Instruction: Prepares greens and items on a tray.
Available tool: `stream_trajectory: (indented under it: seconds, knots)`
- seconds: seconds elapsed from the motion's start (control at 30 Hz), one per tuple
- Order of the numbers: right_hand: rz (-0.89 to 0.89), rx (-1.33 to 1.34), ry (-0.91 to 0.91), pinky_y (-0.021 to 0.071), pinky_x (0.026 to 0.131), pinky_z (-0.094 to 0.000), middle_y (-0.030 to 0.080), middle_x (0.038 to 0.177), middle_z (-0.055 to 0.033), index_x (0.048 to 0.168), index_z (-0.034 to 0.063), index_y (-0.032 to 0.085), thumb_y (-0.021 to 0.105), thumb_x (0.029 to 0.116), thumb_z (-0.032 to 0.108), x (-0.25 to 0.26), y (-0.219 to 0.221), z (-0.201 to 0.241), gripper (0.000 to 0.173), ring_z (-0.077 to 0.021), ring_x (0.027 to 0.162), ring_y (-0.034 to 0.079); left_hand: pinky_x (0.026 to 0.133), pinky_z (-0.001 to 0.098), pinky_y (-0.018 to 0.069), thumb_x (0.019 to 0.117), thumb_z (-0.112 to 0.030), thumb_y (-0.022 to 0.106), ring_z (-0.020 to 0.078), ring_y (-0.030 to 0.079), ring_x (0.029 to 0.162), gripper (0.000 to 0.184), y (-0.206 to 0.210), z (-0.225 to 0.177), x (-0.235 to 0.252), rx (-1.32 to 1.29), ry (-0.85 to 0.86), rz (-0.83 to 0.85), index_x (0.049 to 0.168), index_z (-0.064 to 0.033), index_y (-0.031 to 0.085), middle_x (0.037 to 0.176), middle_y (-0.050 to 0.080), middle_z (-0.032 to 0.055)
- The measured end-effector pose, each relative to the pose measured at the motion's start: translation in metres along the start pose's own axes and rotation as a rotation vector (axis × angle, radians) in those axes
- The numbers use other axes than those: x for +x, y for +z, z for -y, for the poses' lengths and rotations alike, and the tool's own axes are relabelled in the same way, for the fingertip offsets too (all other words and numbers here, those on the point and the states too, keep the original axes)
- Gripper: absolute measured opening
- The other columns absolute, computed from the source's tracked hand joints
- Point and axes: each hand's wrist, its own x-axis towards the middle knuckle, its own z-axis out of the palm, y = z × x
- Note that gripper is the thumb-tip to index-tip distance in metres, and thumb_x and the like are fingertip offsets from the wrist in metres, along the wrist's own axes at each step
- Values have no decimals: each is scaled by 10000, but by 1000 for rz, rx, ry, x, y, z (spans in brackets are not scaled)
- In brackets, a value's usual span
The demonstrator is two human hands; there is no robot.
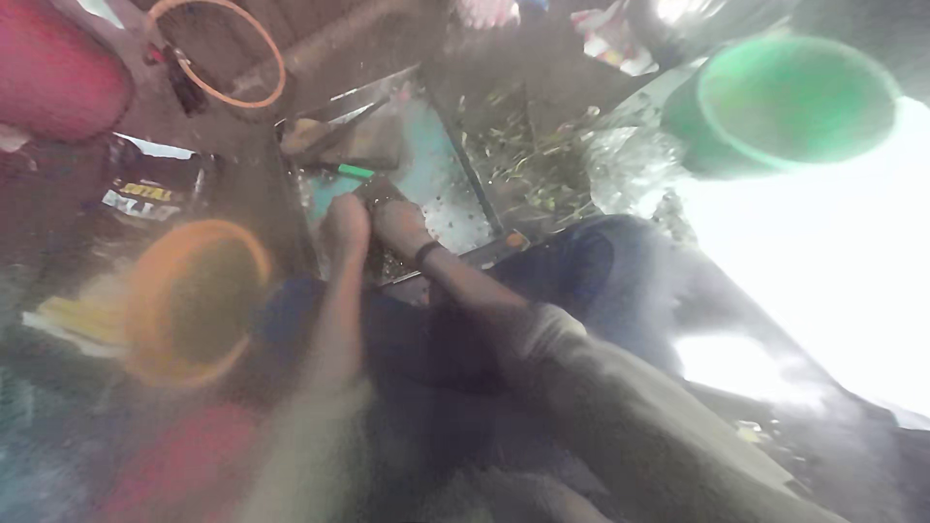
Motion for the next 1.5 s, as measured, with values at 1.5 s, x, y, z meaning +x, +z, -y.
stream_trajectory:
  seconds: [1.5]
  knots:
    - [-7, -27, 9, 559, 767, -650, 709, 1107, -242, 1087, 19, 706, 502, 1047, 210, -17, 1, 0, 282, -448, 1043, 694, 912, 662, 552, 981, -166, 644, 437, 693, 1084, 198, 2, 9, 12, -17, 32, -1, 1053, -18, 752, 1133, 716, 251]
